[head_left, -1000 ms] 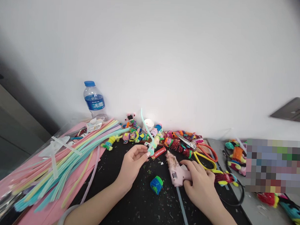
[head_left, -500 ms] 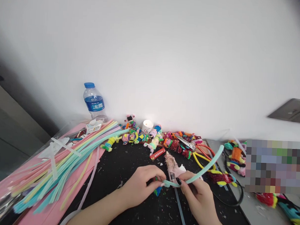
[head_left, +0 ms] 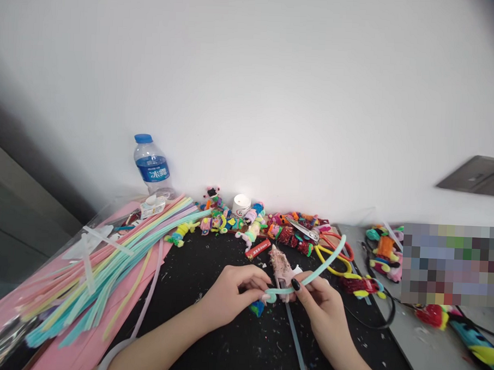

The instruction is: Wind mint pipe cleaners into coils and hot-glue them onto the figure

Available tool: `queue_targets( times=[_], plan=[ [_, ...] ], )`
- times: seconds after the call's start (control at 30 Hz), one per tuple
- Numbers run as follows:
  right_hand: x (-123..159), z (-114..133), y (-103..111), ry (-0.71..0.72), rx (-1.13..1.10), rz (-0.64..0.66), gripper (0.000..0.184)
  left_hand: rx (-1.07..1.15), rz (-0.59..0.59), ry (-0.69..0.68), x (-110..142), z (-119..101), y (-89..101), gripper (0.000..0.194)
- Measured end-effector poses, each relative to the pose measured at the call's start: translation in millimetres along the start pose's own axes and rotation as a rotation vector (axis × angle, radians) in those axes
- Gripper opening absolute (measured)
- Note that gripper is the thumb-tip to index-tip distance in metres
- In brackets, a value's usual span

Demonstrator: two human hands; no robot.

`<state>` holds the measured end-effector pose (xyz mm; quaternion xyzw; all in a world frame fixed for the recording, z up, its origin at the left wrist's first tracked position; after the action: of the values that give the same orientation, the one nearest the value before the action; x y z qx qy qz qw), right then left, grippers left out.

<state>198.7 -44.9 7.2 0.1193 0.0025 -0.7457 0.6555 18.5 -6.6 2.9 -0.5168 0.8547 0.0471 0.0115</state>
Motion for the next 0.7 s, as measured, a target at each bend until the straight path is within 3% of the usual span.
queue_targets(
  times=[0.13,0.33,0.7],
  plan=[
    [-1.0,-2.5,0.7,-0.034,-0.040,-0.014,0.011,0.114,-0.057,0.077,-2.0,5.0,1.4,0.015],
    [-2.2,-3.0,1.4,0.042,0.032,0.003,0.014,0.301,-0.116,0.125,-5.6,9.0,1.6,0.020],
    [-1.0,1.3,-1.7,0.105,0.124,0.090,0.013,0.392,-0.160,0.154,-7.0,7.0,4.8,0.023]
  ],
)
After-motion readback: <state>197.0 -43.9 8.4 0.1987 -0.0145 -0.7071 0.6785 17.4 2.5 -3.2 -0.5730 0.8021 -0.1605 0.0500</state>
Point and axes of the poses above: each hand's wrist, its own x-axis away from the middle knuckle, its own y-axis out of the back of the hand, z = x × y, the point moved 2 cm from there along -x, towards the middle knuckle, and after that the axes turned 3 degrees about -z, right-handed, at the moved point
